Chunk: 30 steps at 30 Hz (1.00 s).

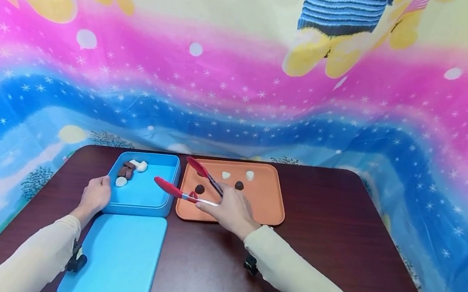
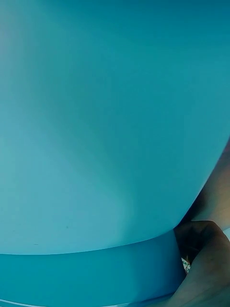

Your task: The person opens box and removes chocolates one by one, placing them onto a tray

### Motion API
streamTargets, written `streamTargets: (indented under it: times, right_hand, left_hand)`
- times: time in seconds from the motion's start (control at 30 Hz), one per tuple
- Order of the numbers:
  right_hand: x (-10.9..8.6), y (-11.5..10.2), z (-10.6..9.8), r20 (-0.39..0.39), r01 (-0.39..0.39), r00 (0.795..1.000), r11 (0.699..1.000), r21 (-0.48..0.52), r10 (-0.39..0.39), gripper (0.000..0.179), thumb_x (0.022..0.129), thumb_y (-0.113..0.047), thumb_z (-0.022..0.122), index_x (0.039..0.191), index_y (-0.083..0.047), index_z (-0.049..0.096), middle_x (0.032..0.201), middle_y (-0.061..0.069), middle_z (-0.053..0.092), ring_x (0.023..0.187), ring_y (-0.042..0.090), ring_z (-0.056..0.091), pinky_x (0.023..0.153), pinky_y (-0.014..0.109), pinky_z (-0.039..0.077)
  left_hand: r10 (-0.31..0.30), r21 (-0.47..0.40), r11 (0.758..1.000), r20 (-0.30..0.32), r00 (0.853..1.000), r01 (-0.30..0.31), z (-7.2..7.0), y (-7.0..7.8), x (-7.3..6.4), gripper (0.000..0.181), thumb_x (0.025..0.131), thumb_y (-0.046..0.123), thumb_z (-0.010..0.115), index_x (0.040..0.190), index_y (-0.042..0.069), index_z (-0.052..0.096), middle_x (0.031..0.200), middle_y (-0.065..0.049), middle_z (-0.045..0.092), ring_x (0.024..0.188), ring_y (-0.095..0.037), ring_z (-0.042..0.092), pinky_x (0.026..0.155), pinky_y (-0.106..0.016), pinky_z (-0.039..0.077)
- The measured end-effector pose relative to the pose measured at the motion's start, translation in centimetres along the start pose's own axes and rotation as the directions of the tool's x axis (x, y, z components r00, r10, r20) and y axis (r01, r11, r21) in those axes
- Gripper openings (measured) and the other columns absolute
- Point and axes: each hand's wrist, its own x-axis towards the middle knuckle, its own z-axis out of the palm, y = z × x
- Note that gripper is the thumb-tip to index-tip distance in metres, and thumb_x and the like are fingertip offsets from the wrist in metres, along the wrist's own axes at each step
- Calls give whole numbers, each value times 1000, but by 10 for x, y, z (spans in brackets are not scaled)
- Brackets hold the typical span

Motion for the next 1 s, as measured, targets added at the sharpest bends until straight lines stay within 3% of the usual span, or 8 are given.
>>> streamTargets:
  times: [0.33,0.8,1.0]
  right_hand:
    - [3,-13,18,28,61,998,998,-8,-61,73,80,-58,79,138,-18,59,54,-3,41,43,16,38,41,26,29]
    - [16,-37,37,67,129,990,989,-77,-124,80,80,-58,79,146,-22,53,55,0,47,43,18,44,39,25,27]
    - [23,-49,42,76,144,988,983,-112,-136,74,80,-58,79,139,-18,61,54,-1,50,42,16,44,40,24,28]
  left_hand:
    - [6,-1,1000,0,1000,-6,0,3,-2,48,111,36,18,82,7,42,71,-6,33,65,-23,43,69,-38,35]
    - [-17,-5,1000,-6,1000,17,1,4,-1,48,111,36,18,81,6,42,72,-7,33,67,-24,44,72,-40,37]
    - [-22,1,1000,-10,1000,22,0,3,-1,48,111,36,18,81,6,41,73,-7,33,71,-26,46,76,-43,37]
